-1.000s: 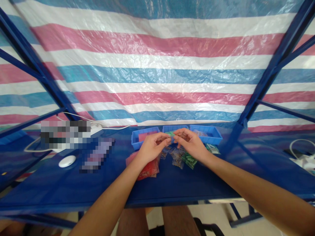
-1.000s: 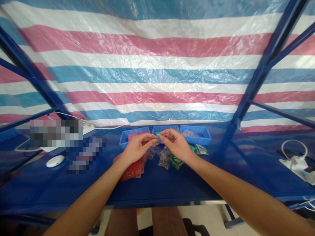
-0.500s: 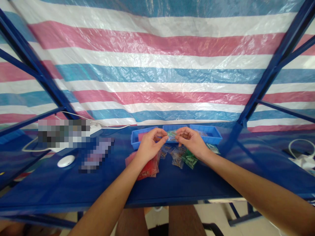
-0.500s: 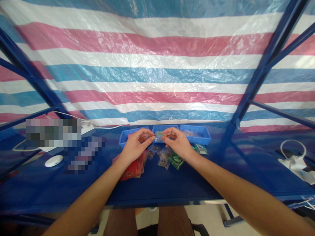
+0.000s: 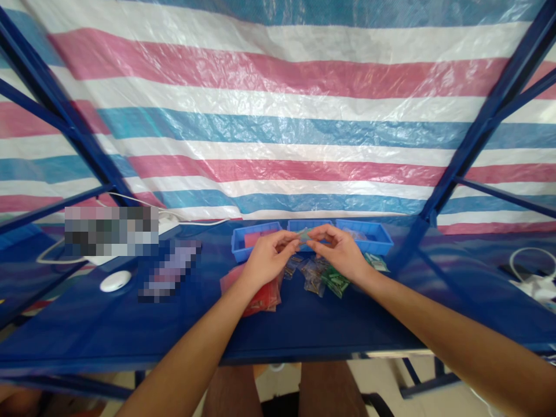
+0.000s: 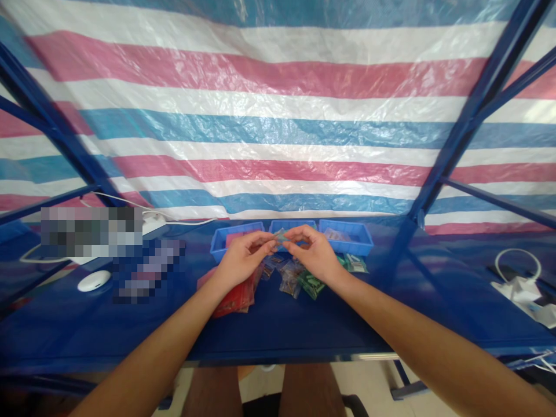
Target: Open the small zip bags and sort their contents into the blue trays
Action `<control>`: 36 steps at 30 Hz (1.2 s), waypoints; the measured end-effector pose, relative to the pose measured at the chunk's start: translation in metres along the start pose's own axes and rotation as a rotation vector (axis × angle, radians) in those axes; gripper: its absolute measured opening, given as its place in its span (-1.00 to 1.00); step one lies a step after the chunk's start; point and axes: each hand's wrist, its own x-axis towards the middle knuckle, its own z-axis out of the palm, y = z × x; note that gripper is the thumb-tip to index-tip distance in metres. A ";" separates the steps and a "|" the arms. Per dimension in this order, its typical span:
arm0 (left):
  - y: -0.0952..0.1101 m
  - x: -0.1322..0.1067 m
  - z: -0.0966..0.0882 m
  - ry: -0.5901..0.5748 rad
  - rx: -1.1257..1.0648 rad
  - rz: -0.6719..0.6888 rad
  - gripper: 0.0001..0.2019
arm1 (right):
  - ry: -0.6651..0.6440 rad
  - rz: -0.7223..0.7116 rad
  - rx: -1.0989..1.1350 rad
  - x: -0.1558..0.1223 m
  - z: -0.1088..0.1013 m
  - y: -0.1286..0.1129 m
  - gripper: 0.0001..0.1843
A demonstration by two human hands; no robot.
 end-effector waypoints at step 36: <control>0.008 0.002 -0.023 0.218 0.508 0.068 -0.71 | 0.212 -0.180 -1.330 0.020 -0.082 -0.016 -0.55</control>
